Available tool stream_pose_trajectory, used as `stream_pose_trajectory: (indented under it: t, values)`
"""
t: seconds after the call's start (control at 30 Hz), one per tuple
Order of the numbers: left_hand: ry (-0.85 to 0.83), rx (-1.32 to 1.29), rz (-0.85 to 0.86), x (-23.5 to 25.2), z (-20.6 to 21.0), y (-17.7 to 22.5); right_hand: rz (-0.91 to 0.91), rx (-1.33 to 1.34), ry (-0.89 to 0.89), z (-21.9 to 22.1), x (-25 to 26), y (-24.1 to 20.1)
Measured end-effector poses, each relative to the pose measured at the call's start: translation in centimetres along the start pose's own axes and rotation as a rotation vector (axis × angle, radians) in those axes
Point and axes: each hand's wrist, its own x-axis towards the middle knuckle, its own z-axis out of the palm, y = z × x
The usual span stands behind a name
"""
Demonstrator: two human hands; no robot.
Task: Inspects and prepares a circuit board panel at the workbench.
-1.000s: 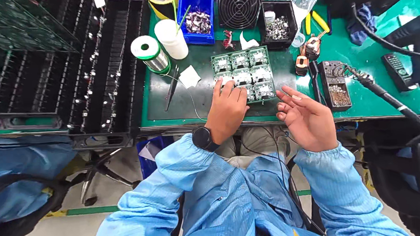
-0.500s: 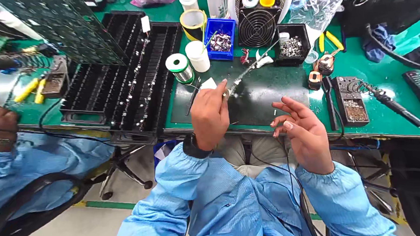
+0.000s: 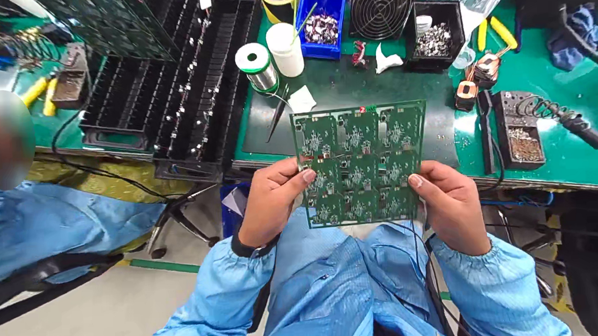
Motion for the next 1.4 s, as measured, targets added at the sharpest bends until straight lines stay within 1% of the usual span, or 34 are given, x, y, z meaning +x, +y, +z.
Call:
stream_pose_trajectory:
  t: [0.07,0.23,0.5,0.6,0.73,1.0,1.17,1.27,1.4]
  values:
    - [-0.033,-0.038,0.019,-1.3,-0.2,-0.1,-0.007,-0.011,-0.023,0.3,-0.5,-0.3]
    - [-0.073,-0.116,0.045,-3.0,-1.0,0.3,0.021,0.069,-0.1,1.0,-1.7,-0.9]
    - [-0.094,-0.203,0.06,-4.3,-1.2,0.9,0.083,0.177,-0.112,1.8,-2.4,-1.5]
    - [-0.073,-0.219,0.067,-4.5,-1.0,1.1,0.143,0.238,-0.109,2.1,-2.4,-1.9]
    - [-0.051,-0.264,0.046,-4.9,-0.7,1.5,0.268,0.362,-0.08,2.2,-2.3,-2.1]
    - [-0.077,-0.387,-0.024,-5.5,0.2,2.4,0.424,0.54,-0.092,1.7,-1.9,-1.8]
    - [-0.086,-0.399,-0.036,-5.4,0.5,2.5,0.42,0.594,-0.099,1.6,-1.7,-1.3]
    - [-0.108,-0.381,-0.025,-5.4,0.5,2.5,0.414,0.582,-0.119,1.4,-1.3,-0.7]
    - [-0.089,-0.36,-0.022,-5.4,0.5,2.5,0.41,0.55,-0.172,1.1,-0.9,0.1]
